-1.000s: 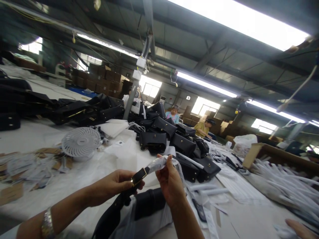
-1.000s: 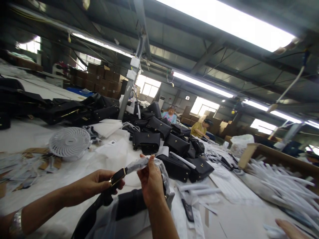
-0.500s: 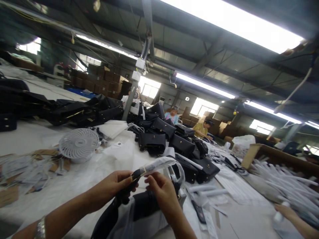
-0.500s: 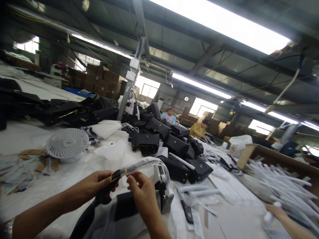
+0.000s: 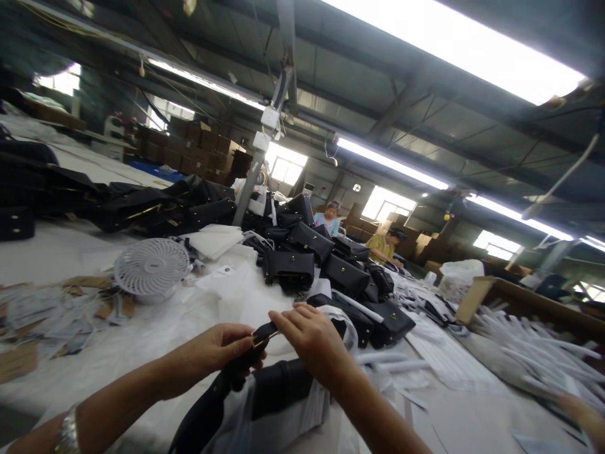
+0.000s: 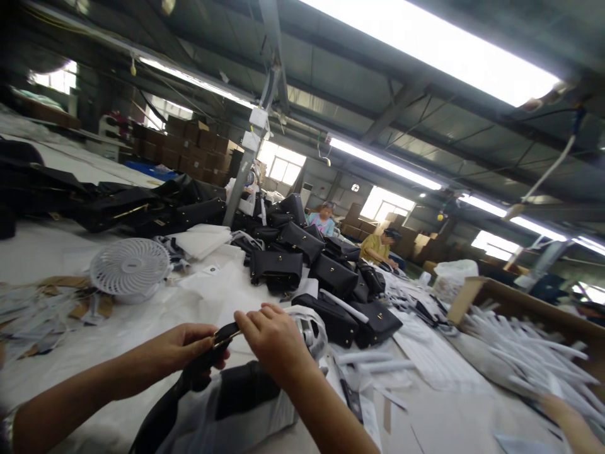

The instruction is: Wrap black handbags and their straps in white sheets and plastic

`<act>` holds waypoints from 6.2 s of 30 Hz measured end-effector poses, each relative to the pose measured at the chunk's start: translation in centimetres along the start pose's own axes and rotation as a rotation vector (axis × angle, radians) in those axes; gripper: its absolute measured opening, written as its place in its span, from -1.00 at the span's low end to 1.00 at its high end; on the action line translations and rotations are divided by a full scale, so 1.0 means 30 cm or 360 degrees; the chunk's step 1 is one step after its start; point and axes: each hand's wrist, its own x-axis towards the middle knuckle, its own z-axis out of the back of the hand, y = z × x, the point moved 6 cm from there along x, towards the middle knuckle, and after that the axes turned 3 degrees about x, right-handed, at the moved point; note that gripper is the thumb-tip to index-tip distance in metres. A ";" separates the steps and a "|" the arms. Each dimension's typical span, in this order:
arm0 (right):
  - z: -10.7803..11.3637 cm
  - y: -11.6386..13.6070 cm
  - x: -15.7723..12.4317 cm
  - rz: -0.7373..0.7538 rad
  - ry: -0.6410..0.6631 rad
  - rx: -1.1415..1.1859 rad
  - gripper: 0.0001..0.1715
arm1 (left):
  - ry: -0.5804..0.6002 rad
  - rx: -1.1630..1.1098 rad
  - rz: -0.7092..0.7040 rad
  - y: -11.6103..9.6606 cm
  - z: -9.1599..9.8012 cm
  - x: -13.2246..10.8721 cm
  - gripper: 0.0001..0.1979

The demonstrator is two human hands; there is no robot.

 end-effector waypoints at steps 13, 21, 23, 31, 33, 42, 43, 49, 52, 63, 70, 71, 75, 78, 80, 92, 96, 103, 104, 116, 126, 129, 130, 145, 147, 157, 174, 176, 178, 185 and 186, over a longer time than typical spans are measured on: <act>-0.014 -0.048 -0.038 -0.0149 -0.0198 -0.0253 -0.62 | 0.0026 0.0008 -0.0084 -0.016 -0.005 -0.001 -0.52; 0.008 -0.063 -0.066 -0.0165 -0.0320 -0.0206 -0.66 | 0.0120 -0.0032 -0.0049 -0.015 0.011 -0.012 -0.59; 0.003 -0.046 -0.069 -0.0092 -0.0349 -0.0220 -0.68 | 0.0140 -0.0036 -0.0019 -0.014 0.007 -0.021 -0.60; 0.005 -0.009 -0.031 -0.0065 -0.0245 -0.0144 -0.78 | 0.0108 -0.0066 -0.0047 -0.045 -0.009 -0.045 -0.65; 0.012 -0.006 -0.024 -0.0084 -0.0207 -0.0093 -0.78 | 0.0070 -0.0082 -0.0073 -0.048 -0.011 -0.048 -0.65; 0.048 0.043 0.015 -0.0145 0.0102 0.0423 -0.53 | -0.0062 -0.0071 -0.0252 -0.060 -0.021 -0.056 -0.52; 0.050 0.045 0.018 -0.0157 0.0147 0.0457 -0.52 | -0.0106 -0.0048 -0.0259 -0.054 -0.018 -0.057 -0.52; 0.054 0.057 0.031 -0.0206 0.0245 0.0599 -0.74 | -0.0334 0.0089 -0.0226 -0.024 -0.003 -0.083 -0.56; 0.045 0.069 0.034 -0.0275 0.0181 0.0669 -0.83 | -0.0343 0.0034 -0.0235 -0.034 -0.004 -0.105 -0.60; -0.070 0.092 -0.019 -0.0430 0.0020 0.0982 -0.68 | -0.0480 -0.0334 -0.0221 -0.023 -0.014 -0.111 -0.69; -0.091 0.130 -0.029 -0.0622 -0.0101 0.1083 -0.74 | -0.0487 -0.0726 -0.0082 -0.016 -0.041 -0.105 -0.66; -0.089 0.131 -0.027 -0.0637 -0.0111 0.1096 -0.75 | -0.0483 -0.0763 -0.0057 -0.018 -0.044 -0.106 -0.65; -0.061 0.124 -0.021 -0.0662 -0.0150 0.1128 -0.66 | -0.0523 -0.0762 -0.0014 -0.023 -0.042 -0.119 -0.61; -0.034 0.125 -0.019 -0.0646 -0.0155 0.1165 -0.59 | -0.0602 -0.0755 -0.0006 -0.010 -0.030 -0.125 -0.59; -0.025 0.131 -0.019 -0.0652 -0.0140 0.1166 -0.63 | -0.0598 -0.0762 -0.0011 0.003 -0.026 -0.121 -0.60; -0.059 0.127 -0.035 -0.0659 -0.0258 0.1226 -0.62 | -0.0488 -0.0794 0.0088 0.004 -0.028 -0.129 -0.57; -0.043 0.133 -0.024 -0.0637 -0.0296 0.1180 -0.59 | -0.0419 -0.0823 0.0099 -0.009 -0.037 -0.132 -0.61; -0.017 0.155 -0.015 -0.0546 -0.0271 0.0986 -0.50 | -0.0364 -0.0613 -0.0020 -0.064 -0.052 -0.142 -0.64; -0.019 0.155 -0.016 -0.0554 -0.0261 0.0964 -0.49 | -0.0362 -0.0557 -0.0056 -0.068 -0.050 -0.141 -0.64; -0.054 0.159 -0.011 -0.0809 -0.0402 0.0880 -0.61 | -0.0412 -0.0419 -0.0230 -0.030 -0.011 -0.106 -0.70; -0.058 0.169 -0.015 -0.0671 -0.0270 0.0608 -0.54 | -0.0368 -0.0593 -0.0176 -0.017 -0.023 -0.114 -0.76; -0.057 0.169 -0.015 -0.0626 -0.0247 0.0476 -0.48 | -0.0373 -0.0582 -0.0206 0.004 -0.019 -0.101 -0.73; -0.058 0.175 -0.012 -0.0591 -0.0225 0.0413 -0.45 | -0.0376 -0.0572 -0.0214 0.010 -0.019 -0.096 -0.72; 0.042 0.157 0.043 -0.0645 0.0005 0.0679 -0.41 | -0.0619 -0.0417 -0.0309 -0.006 -0.033 -0.106 -0.81; 0.076 0.165 0.051 -0.0635 -0.0006 0.0724 -0.47 | -0.0573 -0.0379 -0.0297 -0.005 -0.029 -0.113 -0.80; 0.051 0.180 0.050 -0.0796 0.0105 0.0533 -0.51 | -0.0436 -0.0389 -0.0342 0.056 -0.026 -0.097 -0.63; 0.068 0.120 0.019 -0.0654 0.0443 0.1086 -0.46 | 0.0064 -0.0072 -0.0335 -0.024 -0.030 -0.104 -0.66; 0.060 0.096 -0.001 -0.0623 0.0590 0.1134 -0.57 | 0.0100 -0.0019 -0.0321 -0.033 -0.045 -0.114 -0.67; 0.066 0.076 -0.006 -0.0601 0.0634 0.1135 -0.64 | 0.0124 0.0038 -0.0315 -0.042 -0.063 -0.117 -0.66; 0.177 0.045 0.063 -0.0569 0.0628 0.0891 -0.76 | 0.0178 -0.0111 -0.0238 -0.017 -0.114 -0.079 -0.57; 0.188 0.043 0.071 -0.0568 0.0631 0.0840 -0.79 | 0.0126 -0.0116 -0.0235 -0.009 -0.108 -0.072 -0.56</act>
